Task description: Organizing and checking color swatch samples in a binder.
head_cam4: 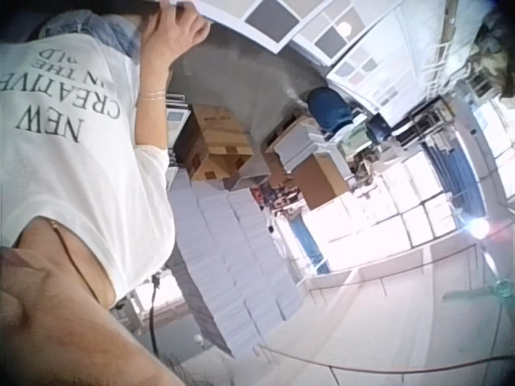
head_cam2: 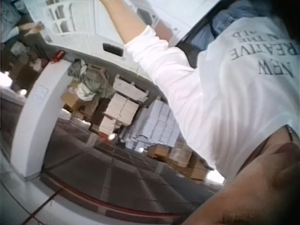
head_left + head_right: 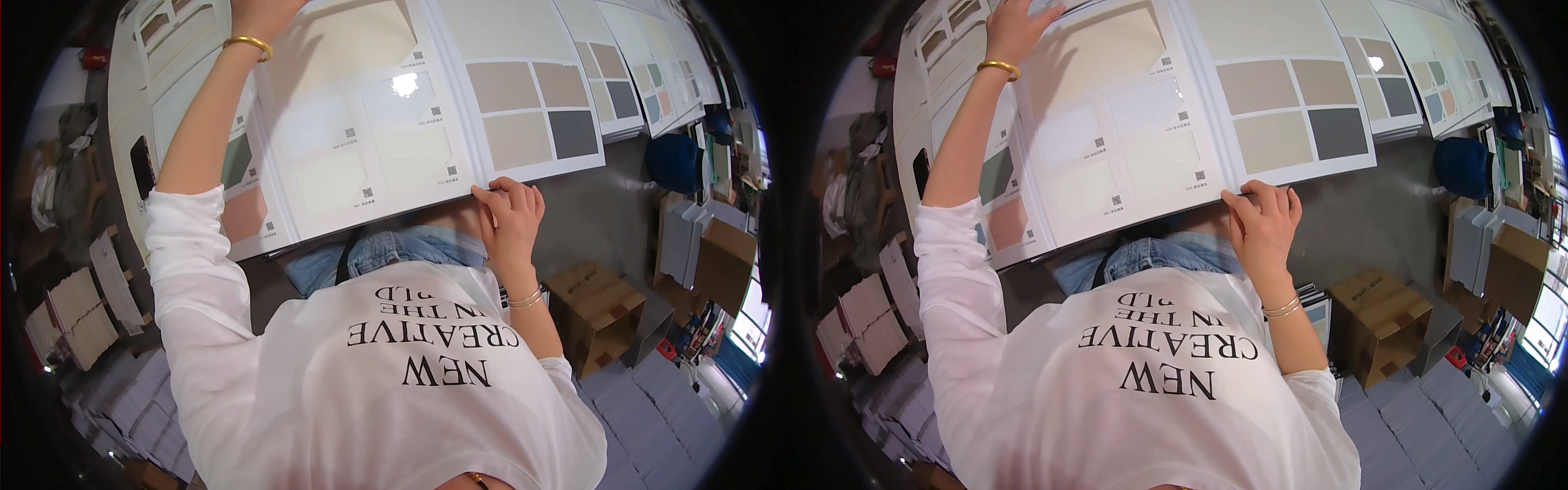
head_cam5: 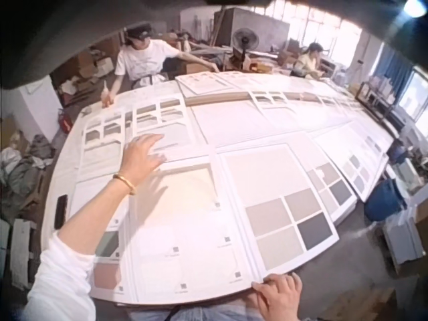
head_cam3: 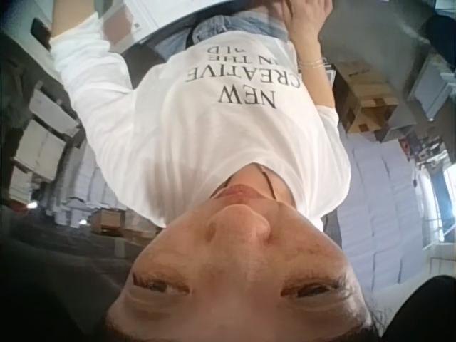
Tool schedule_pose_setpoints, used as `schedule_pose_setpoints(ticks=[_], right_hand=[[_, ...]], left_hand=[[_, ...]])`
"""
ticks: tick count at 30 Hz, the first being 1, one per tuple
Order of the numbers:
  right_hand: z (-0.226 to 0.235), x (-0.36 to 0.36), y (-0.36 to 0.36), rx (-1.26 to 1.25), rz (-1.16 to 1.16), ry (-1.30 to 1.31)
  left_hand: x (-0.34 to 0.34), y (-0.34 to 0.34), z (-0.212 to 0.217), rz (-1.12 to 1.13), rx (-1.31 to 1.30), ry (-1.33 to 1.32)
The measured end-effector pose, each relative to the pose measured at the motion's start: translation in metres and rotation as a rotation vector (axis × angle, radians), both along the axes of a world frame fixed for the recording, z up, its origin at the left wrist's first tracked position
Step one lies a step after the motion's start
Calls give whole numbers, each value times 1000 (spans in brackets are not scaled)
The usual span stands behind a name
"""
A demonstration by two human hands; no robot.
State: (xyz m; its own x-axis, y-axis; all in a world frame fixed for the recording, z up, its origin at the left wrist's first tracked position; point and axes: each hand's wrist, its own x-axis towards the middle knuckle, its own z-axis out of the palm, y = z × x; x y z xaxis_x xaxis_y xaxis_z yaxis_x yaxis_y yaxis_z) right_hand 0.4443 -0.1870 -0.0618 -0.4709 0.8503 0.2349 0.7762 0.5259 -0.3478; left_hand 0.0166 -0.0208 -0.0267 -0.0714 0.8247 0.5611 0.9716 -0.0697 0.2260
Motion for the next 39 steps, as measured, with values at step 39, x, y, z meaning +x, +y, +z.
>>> schedule_pose_setpoints(ticks=[39], right_hand=[[19, -188, 324, -908, -63, 274]], left_hand=[[-18, 50, -28, -98, -526, 388]])
